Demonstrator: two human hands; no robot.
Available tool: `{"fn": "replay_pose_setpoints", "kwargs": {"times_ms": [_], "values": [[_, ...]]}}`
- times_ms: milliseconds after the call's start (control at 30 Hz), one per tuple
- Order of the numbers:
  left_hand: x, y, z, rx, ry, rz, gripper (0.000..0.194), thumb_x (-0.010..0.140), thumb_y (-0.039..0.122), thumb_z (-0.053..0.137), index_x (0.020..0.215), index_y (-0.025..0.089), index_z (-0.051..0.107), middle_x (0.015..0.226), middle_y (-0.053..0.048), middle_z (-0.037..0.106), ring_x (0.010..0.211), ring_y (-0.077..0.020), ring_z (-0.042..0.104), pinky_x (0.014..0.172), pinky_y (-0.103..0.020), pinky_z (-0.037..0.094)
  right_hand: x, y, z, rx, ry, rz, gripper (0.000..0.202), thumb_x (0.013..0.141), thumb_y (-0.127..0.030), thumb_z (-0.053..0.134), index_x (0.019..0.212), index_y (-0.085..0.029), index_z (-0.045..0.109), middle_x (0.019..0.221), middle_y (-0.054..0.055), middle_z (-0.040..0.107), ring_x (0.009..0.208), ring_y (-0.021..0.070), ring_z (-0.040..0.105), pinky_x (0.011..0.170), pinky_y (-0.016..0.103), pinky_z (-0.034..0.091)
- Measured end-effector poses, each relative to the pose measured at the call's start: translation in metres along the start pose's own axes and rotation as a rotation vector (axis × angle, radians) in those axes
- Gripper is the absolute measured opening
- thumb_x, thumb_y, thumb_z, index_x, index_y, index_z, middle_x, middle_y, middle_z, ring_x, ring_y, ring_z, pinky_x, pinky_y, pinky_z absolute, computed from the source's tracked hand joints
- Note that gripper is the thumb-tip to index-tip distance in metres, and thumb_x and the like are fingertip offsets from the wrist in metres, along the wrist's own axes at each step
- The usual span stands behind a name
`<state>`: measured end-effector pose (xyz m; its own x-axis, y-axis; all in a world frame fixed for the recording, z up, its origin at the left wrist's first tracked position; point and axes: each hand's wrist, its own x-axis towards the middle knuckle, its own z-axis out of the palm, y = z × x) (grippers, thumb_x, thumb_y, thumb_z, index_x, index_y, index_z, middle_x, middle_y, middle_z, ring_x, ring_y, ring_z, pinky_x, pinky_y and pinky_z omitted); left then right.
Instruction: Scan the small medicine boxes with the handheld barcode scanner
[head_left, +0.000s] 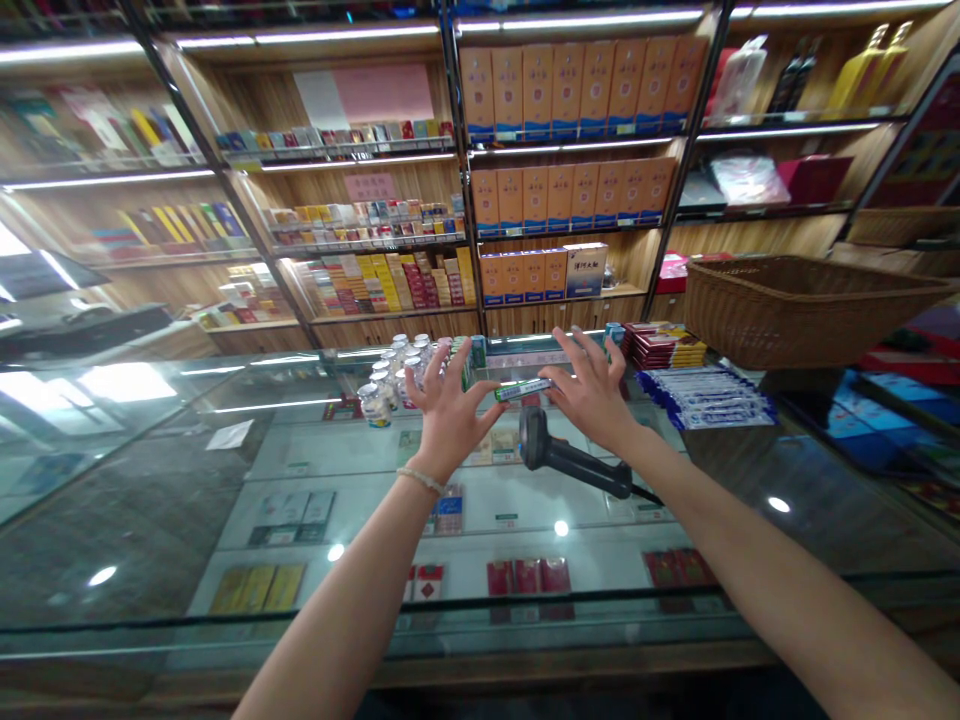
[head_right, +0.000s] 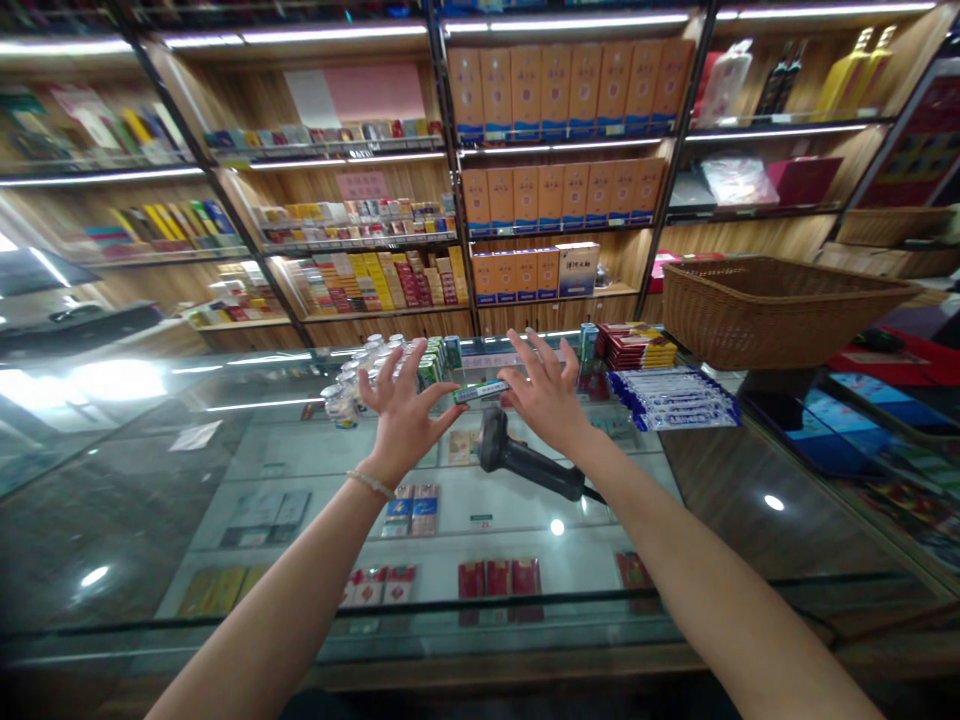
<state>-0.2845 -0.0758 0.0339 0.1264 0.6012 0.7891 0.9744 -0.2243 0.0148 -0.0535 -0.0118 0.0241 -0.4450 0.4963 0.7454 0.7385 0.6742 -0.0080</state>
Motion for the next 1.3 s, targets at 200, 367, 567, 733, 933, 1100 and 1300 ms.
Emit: {"fn": "replay_pose_setpoints", "kwargs": {"times_ms": [200,367,567,733,933,1100,1300], "values": [[-0.001,-0.001,0.003,-0.004,0.009,0.003,0.016,0.087,0.047,0.076,0.093,0.032,0.077,0.165,-0.003,0.045,0.155,-0.0402,0.031,0.123,-0.074,0.004,0.006,-0.001,-0.004,-0.015,-0.002,-0.010,0.023,0.102,-0.034,0.056,0.118,-0.031,0.073,0.169,0.004,0.039,0.158,0.0329,0.027,0.127,0.064,0.008],[-0.002,-0.007,0.007,-0.031,0.046,-0.055,0.017,0.087,0.047,0.076,0.095,0.032,0.078,0.166,-0.003,0.042,0.157,-0.0403,0.026,0.123,-0.074,0.006,0.011,-0.004,-0.013,0.015,-0.076,0.046,0.037,0.101,-0.041,0.056,0.133,-0.027,0.068,0.170,0.010,0.035,0.159,0.0356,0.023,0.126,0.066,0.014],[-0.004,-0.014,0.014,-0.054,0.048,-0.119,0.015,0.087,0.043,0.076,0.096,0.031,0.077,0.167,-0.002,0.040,0.157,-0.0412,0.023,0.124,-0.074,0.008,-0.016,-0.022,-0.032,0.039,-0.437,0.203,0.092,0.092,-0.077,0.049,0.162,-0.018,0.038,0.175,0.020,0.013,0.162,0.0430,0.007,0.121,0.078,0.012],[-0.006,-0.017,0.016,-0.074,0.020,-0.170,0.014,0.087,0.040,0.077,0.098,0.032,0.077,0.169,0.000,0.038,0.157,-0.0407,0.023,0.124,-0.073,0.011,-0.031,-0.041,-0.042,0.046,-0.770,0.301,0.113,0.085,-0.083,0.054,0.168,-0.016,0.018,0.175,0.018,-0.003,0.162,0.0416,-0.003,0.121,0.079,0.009],[-0.008,-0.019,0.018,-0.071,0.041,-0.180,0.014,0.085,0.038,0.080,0.098,0.032,0.079,0.167,-0.003,0.041,0.156,-0.0409,0.026,0.124,-0.072,0.013,-0.037,-0.051,-0.036,0.010,-0.815,0.365,0.119,0.081,-0.075,0.067,0.169,-0.020,0.011,0.175,0.018,-0.004,0.161,0.0436,-0.002,0.120,0.079,0.013],[-0.007,-0.019,0.020,-0.088,0.043,-0.192,0.013,0.086,0.038,0.079,0.098,0.032,0.079,0.168,-0.001,0.040,0.156,-0.0419,0.025,0.124,-0.071,0.012,-0.044,-0.053,-0.029,-0.025,-0.755,0.361,0.107,0.086,-0.068,0.067,0.168,-0.017,0.021,0.174,0.023,0.005,0.161,0.0465,0.005,0.119,0.079,0.018],[-0.007,-0.019,0.020,-0.095,0.046,-0.193,0.013,0.085,0.035,0.080,0.097,0.032,0.078,0.167,-0.002,0.040,0.156,-0.0408,0.024,0.126,-0.069,0.011,-0.048,-0.054,-0.028,-0.045,-0.686,0.299,0.061,0.093,-0.048,0.064,0.143,-0.014,0.058,0.171,0.025,0.024,0.154,0.0475,0.031,0.115,0.069,0.037]]}}
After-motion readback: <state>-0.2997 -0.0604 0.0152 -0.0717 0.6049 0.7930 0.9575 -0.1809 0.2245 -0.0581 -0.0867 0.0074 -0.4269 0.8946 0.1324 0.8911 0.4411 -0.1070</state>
